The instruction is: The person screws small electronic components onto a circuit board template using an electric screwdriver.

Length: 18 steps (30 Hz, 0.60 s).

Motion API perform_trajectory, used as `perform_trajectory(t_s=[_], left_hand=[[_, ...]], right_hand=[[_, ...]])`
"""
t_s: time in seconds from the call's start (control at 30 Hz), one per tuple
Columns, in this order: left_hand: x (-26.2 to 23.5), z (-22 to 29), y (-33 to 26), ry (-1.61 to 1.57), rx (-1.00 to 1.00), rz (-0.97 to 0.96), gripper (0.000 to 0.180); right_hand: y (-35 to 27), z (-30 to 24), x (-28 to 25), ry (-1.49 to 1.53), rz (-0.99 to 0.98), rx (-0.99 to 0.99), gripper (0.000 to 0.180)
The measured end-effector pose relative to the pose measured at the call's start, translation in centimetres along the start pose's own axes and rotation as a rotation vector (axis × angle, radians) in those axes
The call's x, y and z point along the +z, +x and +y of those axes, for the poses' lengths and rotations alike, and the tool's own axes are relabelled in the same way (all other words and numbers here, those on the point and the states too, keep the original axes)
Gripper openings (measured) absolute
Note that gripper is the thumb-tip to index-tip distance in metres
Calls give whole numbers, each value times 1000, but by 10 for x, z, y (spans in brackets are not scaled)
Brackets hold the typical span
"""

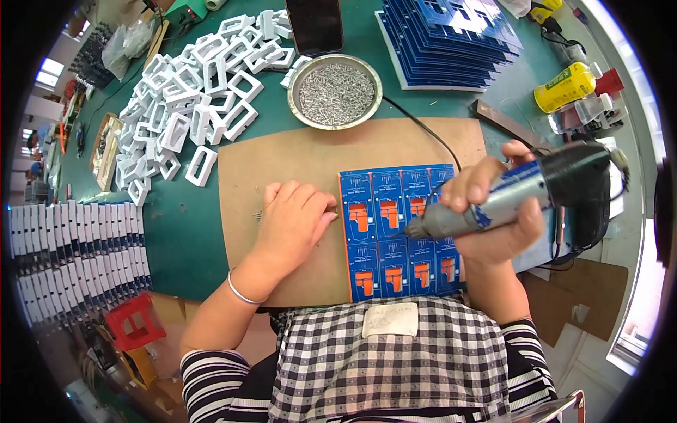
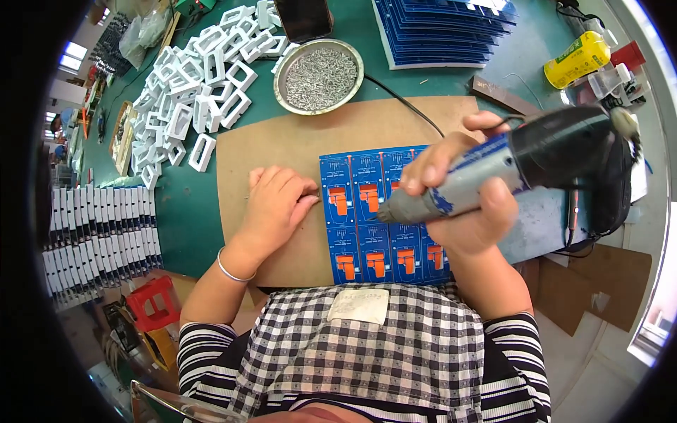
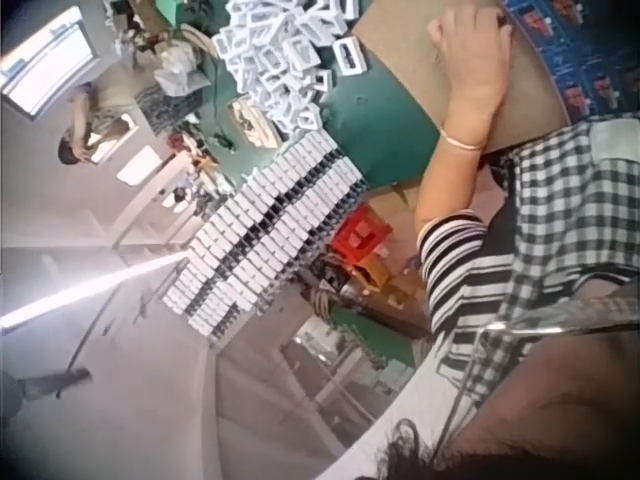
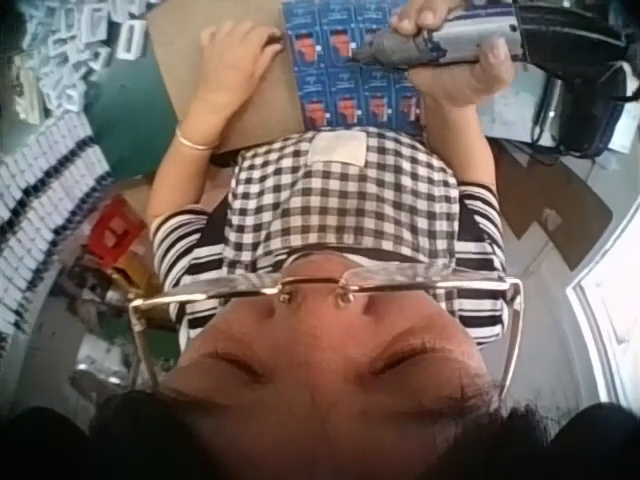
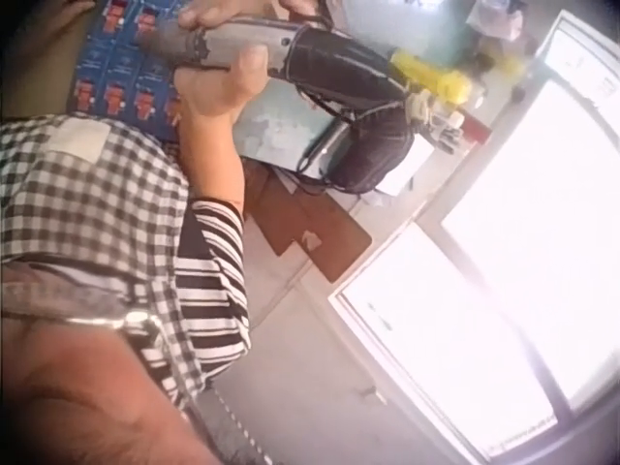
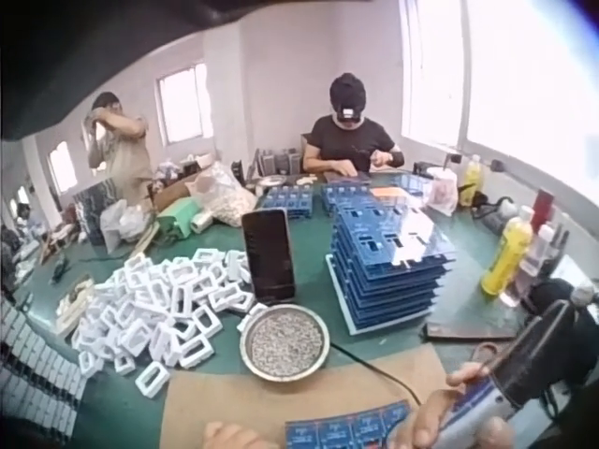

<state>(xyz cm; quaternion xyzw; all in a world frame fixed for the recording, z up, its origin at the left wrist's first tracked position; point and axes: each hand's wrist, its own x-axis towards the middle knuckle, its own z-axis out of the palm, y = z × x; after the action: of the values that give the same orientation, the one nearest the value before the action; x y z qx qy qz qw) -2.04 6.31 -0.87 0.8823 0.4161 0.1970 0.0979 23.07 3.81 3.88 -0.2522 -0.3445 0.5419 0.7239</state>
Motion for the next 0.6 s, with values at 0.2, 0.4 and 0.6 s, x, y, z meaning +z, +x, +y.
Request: perform_trajectory(t_s=[0.2, 0.4, 0.6], left_hand=[[6, 4, -2, 34, 17, 24, 17], [11, 12, 1, 84, -8, 64, 15], [-10, 45, 7, -37, 116, 23, 19]], right_hand=[[-9, -10, -6, 34, -72, -71, 64], [-15, -10, -4, -53, -22, -87, 64], [-15, -14, -6, -62, -6, -98, 63]])
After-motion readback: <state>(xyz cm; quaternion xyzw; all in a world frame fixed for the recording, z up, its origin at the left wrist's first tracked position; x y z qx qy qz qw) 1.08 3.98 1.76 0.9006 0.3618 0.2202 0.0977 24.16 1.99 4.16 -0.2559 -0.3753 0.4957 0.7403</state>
